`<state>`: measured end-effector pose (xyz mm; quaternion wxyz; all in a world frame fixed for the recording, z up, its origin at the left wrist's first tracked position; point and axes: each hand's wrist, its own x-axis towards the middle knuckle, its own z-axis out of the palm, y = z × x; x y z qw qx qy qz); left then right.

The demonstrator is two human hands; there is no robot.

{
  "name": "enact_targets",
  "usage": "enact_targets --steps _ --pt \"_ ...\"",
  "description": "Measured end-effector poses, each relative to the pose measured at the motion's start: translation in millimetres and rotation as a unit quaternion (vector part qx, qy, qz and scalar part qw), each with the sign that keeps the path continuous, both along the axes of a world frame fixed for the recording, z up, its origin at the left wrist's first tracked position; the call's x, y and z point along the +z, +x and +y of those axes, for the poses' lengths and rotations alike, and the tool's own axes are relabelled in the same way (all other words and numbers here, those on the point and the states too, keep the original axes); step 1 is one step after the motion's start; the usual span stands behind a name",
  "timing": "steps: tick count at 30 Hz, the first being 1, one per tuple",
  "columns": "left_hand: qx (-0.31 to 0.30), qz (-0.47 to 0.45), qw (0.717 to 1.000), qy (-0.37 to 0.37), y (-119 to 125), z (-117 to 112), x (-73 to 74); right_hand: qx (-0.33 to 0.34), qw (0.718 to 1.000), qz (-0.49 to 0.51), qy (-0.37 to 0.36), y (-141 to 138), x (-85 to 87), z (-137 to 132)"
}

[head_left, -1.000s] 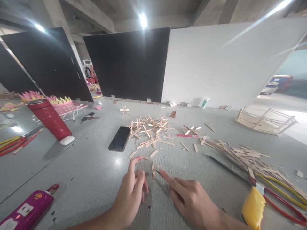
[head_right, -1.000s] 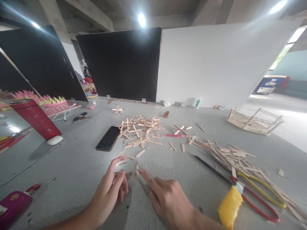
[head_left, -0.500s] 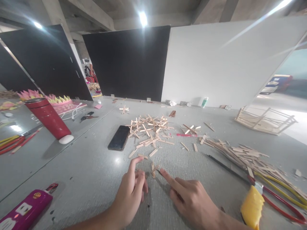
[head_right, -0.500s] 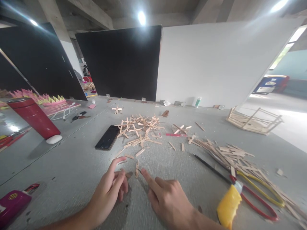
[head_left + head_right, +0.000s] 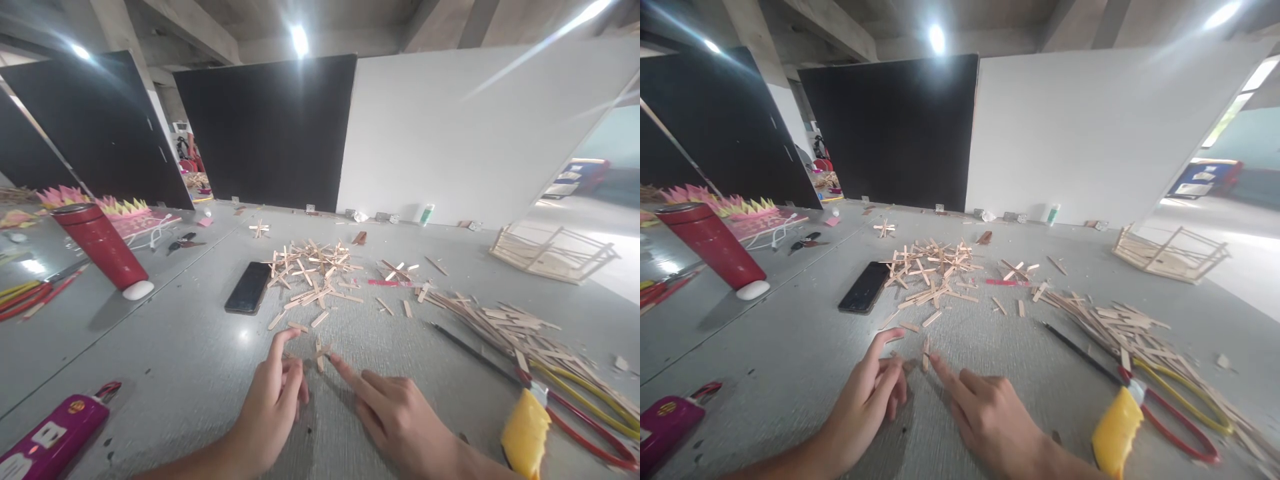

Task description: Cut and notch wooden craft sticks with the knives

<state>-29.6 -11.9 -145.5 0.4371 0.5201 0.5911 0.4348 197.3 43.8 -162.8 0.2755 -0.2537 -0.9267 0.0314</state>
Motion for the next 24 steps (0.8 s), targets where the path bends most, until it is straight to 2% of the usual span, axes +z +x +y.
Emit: enact_targets --steps 7,14,24 --pt "0.012 -0.006 1.000 0.002 0.7 -1.3 1.1 0.013 0.999 -0.012 0.029 -0.3 -0.1 -0.5" --pt "0.014 -0.015 1.000 0.012 0.3 -1.1 -2.1 -0.002 1.000 -0.009 0.020 0.5 -0.9 -0.9" --pt "0.028 -0.015 0.999 0.008 0.6 -1.7 0.8 0.000 0.999 -0.002 0.036 -0.3 2.0 -0.9"
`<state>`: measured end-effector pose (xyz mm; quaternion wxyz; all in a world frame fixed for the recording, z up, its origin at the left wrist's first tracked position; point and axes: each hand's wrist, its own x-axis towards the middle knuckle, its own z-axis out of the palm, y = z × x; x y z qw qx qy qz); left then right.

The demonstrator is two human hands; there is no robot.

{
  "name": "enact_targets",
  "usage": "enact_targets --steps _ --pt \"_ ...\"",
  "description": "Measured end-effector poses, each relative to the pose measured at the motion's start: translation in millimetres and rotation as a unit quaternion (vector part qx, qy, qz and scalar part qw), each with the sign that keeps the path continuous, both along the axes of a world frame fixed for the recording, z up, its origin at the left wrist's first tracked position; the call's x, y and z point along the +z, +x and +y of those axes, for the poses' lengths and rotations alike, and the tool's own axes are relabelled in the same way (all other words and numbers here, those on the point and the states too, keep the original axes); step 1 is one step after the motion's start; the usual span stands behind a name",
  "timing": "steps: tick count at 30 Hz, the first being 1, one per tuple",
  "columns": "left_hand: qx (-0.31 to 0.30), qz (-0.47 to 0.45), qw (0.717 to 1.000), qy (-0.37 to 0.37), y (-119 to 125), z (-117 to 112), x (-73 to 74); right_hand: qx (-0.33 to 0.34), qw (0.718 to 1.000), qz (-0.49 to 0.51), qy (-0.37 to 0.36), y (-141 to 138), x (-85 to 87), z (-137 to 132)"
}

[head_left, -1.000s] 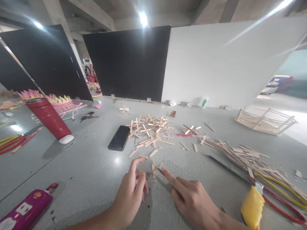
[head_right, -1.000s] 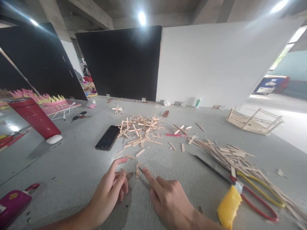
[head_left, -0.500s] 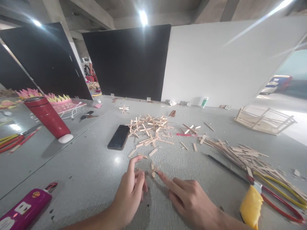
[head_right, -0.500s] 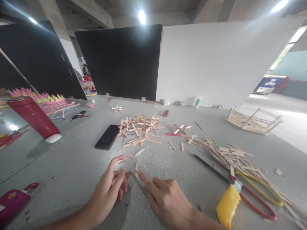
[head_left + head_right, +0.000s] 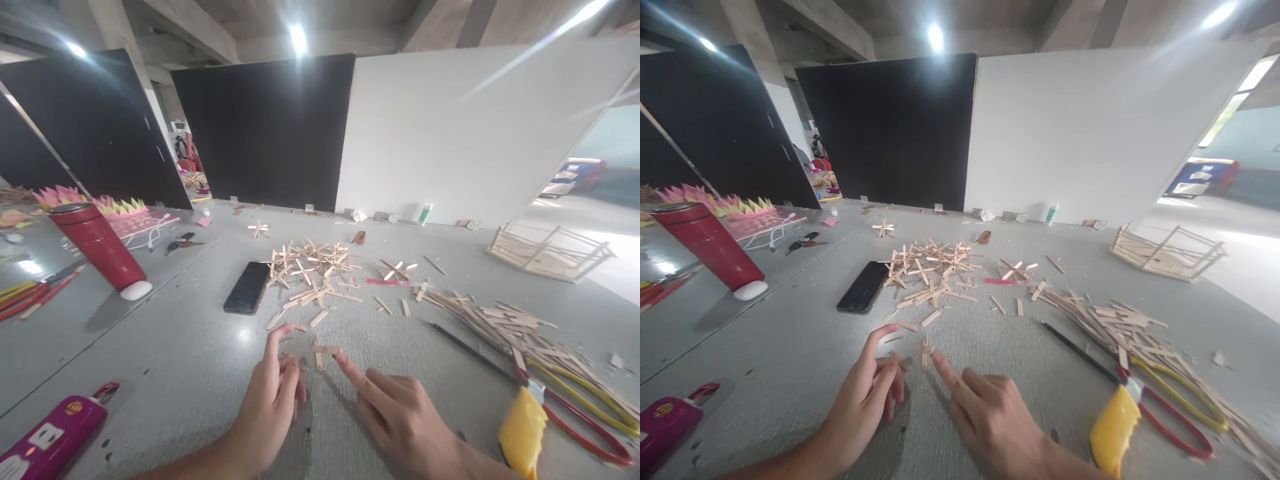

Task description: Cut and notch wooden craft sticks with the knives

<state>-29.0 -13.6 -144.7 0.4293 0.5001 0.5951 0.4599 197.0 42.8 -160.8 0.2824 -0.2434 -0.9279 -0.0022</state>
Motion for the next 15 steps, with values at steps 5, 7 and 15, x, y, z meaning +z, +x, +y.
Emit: enact_targets --steps 5,7,15 --pt "-0.005 0.004 1.000 0.003 -0.3 0.0 -0.3 0.002 1.000 0.000 -0.006 0.0 -0.5 -0.5" --pt "-0.007 0.003 1.000 0.002 -0.1 -0.2 0.1 0.001 1.000 0.001 -0.011 0.1 -2.5 -0.6" --pt "-0.023 0.108 0.994 -0.005 -1.9 2.0 -1.9 0.005 0.997 0.063 -0.050 -1.0 0.2 -0.6"
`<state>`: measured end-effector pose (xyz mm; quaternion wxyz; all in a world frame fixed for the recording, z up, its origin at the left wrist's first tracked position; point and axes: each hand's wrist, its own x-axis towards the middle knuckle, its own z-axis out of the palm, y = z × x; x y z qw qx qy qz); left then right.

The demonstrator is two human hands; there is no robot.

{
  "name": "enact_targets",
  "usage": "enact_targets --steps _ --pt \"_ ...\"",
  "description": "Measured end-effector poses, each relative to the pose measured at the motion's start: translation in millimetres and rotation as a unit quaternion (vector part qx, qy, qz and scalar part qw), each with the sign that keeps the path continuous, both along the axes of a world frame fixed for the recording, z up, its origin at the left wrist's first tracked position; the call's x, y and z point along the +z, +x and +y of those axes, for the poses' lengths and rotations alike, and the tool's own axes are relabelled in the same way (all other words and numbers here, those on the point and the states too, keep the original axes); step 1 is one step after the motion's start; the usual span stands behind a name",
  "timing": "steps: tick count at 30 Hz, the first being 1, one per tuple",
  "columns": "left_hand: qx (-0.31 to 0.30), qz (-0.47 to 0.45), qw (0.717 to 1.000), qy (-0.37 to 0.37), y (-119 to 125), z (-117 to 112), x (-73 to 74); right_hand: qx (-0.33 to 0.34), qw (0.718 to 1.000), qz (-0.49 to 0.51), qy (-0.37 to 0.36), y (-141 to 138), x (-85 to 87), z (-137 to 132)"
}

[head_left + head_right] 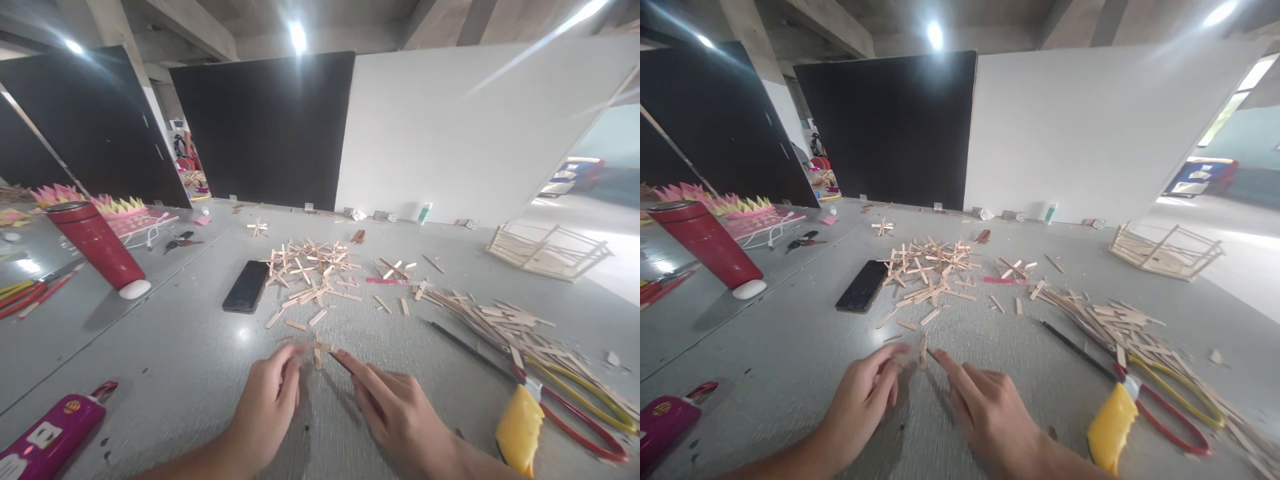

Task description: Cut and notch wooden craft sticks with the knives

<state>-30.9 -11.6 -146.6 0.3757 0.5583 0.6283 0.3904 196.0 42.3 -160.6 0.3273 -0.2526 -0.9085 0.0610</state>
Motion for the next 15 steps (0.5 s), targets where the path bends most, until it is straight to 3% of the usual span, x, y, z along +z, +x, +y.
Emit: enact_targets --steps 7,15 --pt "0.006 0.082 0.997 0.010 -2.9 3.2 -5.2 -0.001 0.999 -0.026 0.026 1.5 2.6 0.2" --pt "-0.072 0.106 0.992 0.018 -2.1 4.2 -2.2 0.006 0.997 -0.067 0.028 0.6 1.2 -0.1"
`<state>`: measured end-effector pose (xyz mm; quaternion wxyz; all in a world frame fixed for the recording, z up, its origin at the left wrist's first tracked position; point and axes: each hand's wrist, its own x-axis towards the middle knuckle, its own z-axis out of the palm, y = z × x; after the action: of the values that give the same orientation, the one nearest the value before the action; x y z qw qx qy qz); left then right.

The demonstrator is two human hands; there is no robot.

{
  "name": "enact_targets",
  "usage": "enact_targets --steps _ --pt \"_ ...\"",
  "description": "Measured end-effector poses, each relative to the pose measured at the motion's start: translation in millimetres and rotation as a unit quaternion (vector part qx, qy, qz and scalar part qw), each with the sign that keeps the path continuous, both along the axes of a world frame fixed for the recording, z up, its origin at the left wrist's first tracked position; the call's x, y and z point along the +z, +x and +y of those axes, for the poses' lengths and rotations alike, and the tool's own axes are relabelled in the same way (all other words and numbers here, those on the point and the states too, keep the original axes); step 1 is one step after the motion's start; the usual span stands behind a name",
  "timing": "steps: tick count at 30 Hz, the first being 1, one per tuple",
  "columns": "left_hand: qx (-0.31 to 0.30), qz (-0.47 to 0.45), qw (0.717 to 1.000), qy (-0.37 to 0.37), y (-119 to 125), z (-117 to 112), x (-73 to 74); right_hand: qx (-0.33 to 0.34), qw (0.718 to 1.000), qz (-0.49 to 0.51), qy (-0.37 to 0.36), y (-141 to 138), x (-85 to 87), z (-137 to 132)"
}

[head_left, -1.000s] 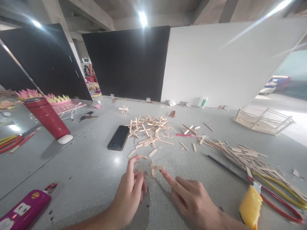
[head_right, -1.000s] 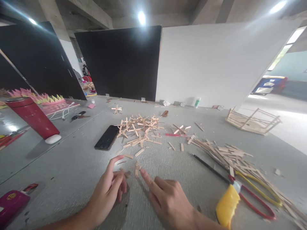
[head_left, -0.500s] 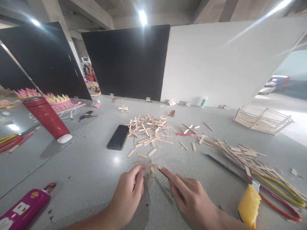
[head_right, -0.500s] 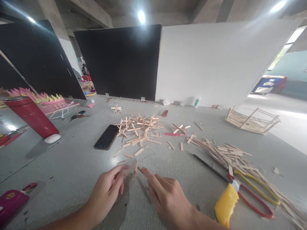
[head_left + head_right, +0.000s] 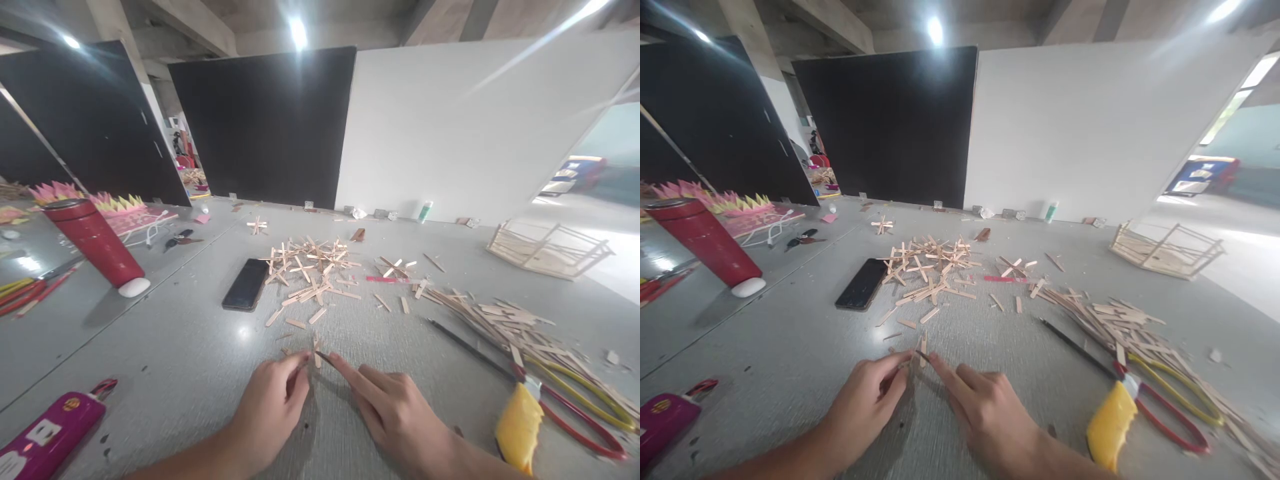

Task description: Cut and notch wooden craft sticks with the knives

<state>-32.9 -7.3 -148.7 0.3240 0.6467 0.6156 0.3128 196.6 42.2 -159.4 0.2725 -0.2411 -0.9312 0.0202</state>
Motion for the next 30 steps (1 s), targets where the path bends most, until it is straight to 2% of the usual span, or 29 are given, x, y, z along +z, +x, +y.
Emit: enact_targets --steps 4,9,21,26,30 --pt "-0.003 0.032 0.999 0.017 1.2 0.3 -2.0 0.012 1.000 -0.022 0.010 -0.9 2.7 1.1" --pt "0.007 0.045 0.999 0.003 0.8 1.0 -1.7 0.013 1.000 -0.024 0.016 -1.2 3.8 -0.1" --pt "0.011 0.052 0.998 0.029 2.3 -1.5 -8.2 0.040 0.997 -0.052 0.030 2.8 -3.7 3.4" --pt "0.009 0.040 0.999 0.030 0.8 2.2 -6.9 0.009 0.999 -0.035 0.031 3.3 -8.1 1.2" --pt "0.029 0.033 0.998 0.037 -0.1 5.2 -8.4 -0.013 0.999 -0.026 0.031 4.1 -10.8 1.7"
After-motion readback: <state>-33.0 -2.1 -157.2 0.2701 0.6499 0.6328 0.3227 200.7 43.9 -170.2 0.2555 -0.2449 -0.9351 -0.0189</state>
